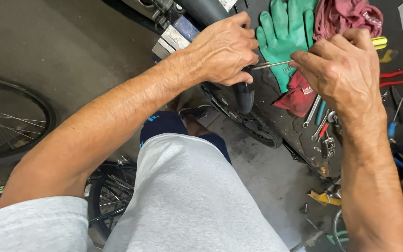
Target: Repairing a bicycle inner tube by inspecting it and using a tool on the valve at a workbench.
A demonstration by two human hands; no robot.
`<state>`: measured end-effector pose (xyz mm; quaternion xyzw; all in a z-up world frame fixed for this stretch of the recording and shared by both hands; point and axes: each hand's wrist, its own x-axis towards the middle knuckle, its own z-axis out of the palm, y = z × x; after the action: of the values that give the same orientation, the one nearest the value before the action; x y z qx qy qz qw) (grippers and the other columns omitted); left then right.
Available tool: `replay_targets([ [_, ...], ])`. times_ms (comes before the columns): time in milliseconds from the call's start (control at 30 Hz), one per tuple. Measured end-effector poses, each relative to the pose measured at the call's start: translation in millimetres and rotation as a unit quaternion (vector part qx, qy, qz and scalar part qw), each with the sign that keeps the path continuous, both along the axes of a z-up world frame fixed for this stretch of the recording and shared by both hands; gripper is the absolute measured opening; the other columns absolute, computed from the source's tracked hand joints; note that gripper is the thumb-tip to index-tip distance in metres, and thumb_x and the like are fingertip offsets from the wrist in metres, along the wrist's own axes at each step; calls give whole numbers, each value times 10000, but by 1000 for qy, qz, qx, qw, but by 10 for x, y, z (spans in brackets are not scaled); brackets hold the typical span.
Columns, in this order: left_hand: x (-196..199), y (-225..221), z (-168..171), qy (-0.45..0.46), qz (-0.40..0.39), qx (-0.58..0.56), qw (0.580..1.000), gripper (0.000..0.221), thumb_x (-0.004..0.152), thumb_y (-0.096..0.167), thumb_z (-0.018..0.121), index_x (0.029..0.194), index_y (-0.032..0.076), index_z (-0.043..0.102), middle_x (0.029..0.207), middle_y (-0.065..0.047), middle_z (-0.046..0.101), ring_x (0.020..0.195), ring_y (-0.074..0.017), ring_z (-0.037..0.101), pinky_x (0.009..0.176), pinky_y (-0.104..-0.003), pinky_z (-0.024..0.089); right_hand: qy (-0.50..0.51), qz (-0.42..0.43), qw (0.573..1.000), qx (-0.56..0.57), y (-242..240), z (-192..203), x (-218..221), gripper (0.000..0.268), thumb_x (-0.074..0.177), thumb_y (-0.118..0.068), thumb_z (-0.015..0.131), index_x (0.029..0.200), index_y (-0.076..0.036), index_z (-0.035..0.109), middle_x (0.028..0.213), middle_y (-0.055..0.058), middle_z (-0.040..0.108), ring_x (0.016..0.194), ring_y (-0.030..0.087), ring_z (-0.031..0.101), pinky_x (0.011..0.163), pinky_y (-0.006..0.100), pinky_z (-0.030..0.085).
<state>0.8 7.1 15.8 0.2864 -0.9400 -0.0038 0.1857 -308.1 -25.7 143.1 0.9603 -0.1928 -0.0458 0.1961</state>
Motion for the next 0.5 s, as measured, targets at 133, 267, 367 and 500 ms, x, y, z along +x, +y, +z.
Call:
replay_targets([
  [133,-34,-6,-37,5,23,-6,1000,572,1047,841,763,875,306,867,757,68,739,797,-230,731,963,-421,477,-2,1,1000,4,-17,-12,-2,119,1297,-526,988,1284,-413,951,1032,-133,748,918,161,658,1084,330,514],
  [267,-55,-6,-50,13,31,-17,999,556,1112,766,729,823,308,854,760,70,742,806,-224,736,974,-416,490,-2,-2,1000,7,-26,-34,-7,97,1297,-519,983,1276,-433,943,1017,-132,736,918,166,665,1080,332,519],
  [367,-95,-6,-38,-3,47,-29,998,601,1167,749,687,759,324,804,732,103,722,787,-206,726,921,-406,486,5,-6,1000,4,-19,-28,-4,119,1291,-547,960,1276,-432,932,1027,-144,740,912,147,660,1096,323,517],
  [500,-105,2,41,-15,52,-5,999,538,1166,750,692,821,357,822,713,103,747,765,-204,748,927,-421,471,5,-9,1000,19,-8,-1,46,110,1291,-537,929,1254,-433,925,1014,-147,743,912,144,664,1100,332,498],
])
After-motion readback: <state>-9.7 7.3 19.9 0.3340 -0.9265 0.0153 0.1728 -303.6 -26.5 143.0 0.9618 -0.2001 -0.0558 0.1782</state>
